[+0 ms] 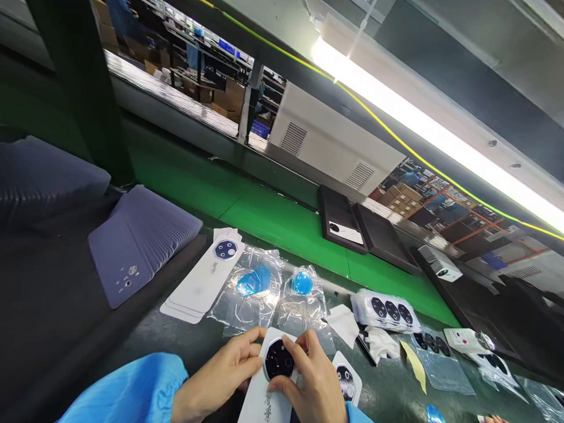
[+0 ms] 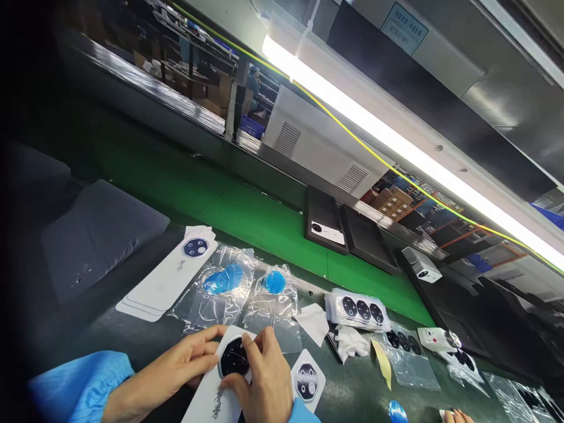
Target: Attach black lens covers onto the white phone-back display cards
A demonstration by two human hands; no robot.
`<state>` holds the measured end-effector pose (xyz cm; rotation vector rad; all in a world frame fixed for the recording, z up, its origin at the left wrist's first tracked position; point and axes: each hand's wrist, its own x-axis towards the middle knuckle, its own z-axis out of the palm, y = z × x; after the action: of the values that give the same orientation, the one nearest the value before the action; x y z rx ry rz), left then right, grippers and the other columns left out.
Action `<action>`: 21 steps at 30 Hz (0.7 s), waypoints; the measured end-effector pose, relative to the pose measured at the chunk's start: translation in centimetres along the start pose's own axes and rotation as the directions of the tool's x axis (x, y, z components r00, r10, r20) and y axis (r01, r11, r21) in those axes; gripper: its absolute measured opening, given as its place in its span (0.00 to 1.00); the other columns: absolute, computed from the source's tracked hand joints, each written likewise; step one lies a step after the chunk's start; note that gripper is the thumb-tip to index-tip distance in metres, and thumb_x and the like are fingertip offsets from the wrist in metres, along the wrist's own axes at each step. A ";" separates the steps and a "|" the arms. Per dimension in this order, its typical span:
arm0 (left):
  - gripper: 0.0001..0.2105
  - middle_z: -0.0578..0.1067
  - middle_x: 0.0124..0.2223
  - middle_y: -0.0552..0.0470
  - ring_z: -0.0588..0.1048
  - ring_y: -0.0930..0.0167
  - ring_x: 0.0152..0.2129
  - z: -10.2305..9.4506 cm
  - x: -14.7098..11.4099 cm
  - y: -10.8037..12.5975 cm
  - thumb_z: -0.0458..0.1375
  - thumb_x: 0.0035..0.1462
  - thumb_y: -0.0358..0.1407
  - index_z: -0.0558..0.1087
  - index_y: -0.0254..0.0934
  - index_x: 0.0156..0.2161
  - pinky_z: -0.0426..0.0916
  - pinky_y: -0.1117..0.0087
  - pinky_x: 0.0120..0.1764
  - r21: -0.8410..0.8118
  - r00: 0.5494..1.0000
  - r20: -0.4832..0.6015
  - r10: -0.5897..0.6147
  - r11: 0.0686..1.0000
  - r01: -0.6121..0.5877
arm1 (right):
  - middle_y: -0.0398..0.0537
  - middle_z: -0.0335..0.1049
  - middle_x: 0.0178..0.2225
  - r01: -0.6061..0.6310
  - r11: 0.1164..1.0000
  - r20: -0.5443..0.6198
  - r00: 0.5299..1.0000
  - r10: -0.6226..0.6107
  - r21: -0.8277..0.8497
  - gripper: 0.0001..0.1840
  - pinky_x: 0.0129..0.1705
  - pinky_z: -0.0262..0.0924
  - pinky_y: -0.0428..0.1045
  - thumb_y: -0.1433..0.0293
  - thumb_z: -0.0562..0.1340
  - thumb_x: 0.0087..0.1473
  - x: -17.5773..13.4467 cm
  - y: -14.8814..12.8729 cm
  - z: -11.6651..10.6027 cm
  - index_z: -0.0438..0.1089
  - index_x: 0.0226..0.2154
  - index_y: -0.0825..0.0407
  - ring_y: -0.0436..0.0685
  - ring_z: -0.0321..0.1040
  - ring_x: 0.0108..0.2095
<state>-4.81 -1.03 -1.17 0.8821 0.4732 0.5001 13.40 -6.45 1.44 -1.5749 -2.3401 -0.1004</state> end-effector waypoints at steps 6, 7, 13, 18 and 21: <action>0.26 0.76 0.32 0.54 0.74 0.71 0.26 0.3 0.0 0.1 0.61 0.51 0.45 0.65 0.37 0.53 0.67 0.73 0.31 -0.013 1.000 0.001 -0.006 1.000 0.006 | 0.46 0.63 0.34 -0.017 0.999 0.003 1.000 0.017 0.029 0.41 0.27 0.69 0.46 0.73 0.78 0.30 -0.3 0.1 0.4 0.64 0.49 0.53 0.54 0.67 0.29; 0.26 0.76 0.31 0.54 0.74 0.71 0.26 0.4 0.1 0.2 0.62 0.50 0.46 0.65 0.37 0.53 0.67 0.73 0.31 -0.015 1.000 -0.005 -0.006 1.000 0.006 | 0.46 0.63 0.34 -0.019 0.999 0.007 1.000 0.019 0.033 0.41 0.27 0.69 0.46 0.73 0.78 0.30 -0.3 0.1 0.5 0.64 0.49 0.53 0.54 0.67 0.29; 0.32 0.77 0.35 0.50 0.74 0.69 0.28 0.4 0.4 -0.4 0.63 0.47 0.53 0.65 0.37 0.54 0.67 0.71 0.32 -0.022 0.999 -0.051 0.007 1.000 -0.008 | 0.45 0.64 0.33 -0.056 0.998 -0.003 0.998 0.056 0.036 0.38 0.26 0.70 0.46 0.71 0.77 0.32 -0.2 0.0 0.8 0.66 0.48 0.54 0.53 0.67 0.27; 0.34 0.77 0.34 0.49 0.74 0.68 0.27 0.2 0.4 -1.0 0.61 0.48 0.55 0.65 0.36 0.55 0.66 0.71 0.30 0.013 0.996 -0.086 0.018 1.000 -0.017 | 0.45 0.64 0.32 -0.068 0.998 -0.040 0.997 0.068 0.008 0.35 0.25 0.70 0.46 0.68 0.76 0.35 -0.4 -0.2 1.0 0.68 0.47 0.53 0.53 0.68 0.26; 0.34 0.78 0.40 0.47 0.75 0.65 0.31 0.2 0.1 -0.9 0.62 0.48 0.54 0.64 0.38 0.56 0.68 0.68 0.34 0.009 0.996 -0.084 0.001 1.000 0.000 | 0.45 0.64 0.31 -0.066 0.998 -0.045 0.997 0.064 -0.023 0.35 0.24 0.70 0.46 0.66 0.76 0.35 -0.5 -0.2 1.0 0.68 0.47 0.53 0.53 0.68 0.25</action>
<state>-4.39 -1.58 -1.79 0.8725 0.5527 0.5377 13.13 -6.71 0.39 -1.6416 -2.2598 -0.1477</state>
